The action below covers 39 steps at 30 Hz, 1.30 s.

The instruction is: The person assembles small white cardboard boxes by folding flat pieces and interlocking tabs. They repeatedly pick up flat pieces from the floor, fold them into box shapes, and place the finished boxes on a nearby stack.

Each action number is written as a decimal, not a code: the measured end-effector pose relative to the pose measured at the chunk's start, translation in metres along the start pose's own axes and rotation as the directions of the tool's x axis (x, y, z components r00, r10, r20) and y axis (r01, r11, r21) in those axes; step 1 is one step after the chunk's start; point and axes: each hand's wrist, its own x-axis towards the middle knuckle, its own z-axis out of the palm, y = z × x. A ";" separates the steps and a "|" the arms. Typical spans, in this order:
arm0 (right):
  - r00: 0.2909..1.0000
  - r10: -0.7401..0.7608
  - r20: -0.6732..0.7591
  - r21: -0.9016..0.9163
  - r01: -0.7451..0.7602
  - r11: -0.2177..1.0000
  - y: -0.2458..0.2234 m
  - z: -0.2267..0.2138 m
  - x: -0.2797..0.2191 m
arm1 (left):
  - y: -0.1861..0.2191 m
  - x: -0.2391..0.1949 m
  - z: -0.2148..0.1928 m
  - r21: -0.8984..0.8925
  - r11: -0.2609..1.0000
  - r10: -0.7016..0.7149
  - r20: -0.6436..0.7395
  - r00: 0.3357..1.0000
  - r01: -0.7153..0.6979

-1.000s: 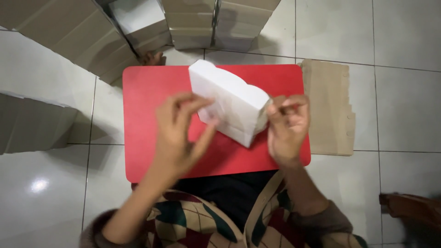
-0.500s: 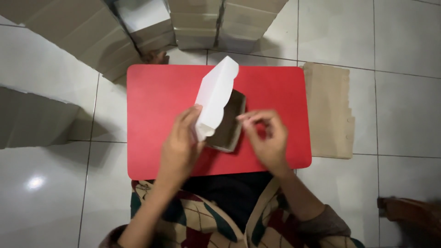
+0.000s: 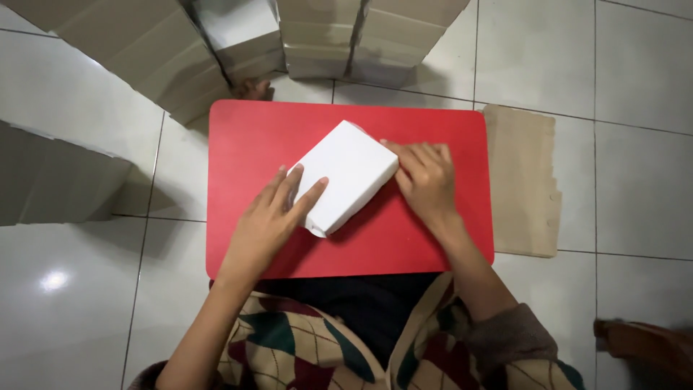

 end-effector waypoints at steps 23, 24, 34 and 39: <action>0.755 0.605 0.254 0.648 -0.597 0.473 0.003 0.057 -0.096 | 0.020 0.029 -0.004 -0.419 0.882 -0.022 0.422 0.906 0.216; 0.754 0.606 0.253 0.648 -0.597 0.473 0.000 0.056 -0.094 | 0.020 0.030 -0.005 -0.420 0.882 -0.020 0.421 0.907 0.214; 0.771 0.615 0.167 0.593 -0.576 0.562 -0.012 0.048 -0.086 | 0.028 0.033 -0.012 -0.368 0.903 -0.039 0.439 0.897 0.220; 0.791 0.594 0.150 0.597 -0.551 0.583 -0.017 0.038 -0.084 | 0.050 0.035 -0.008 -0.333 0.899 -0.152 0.368 0.917 0.283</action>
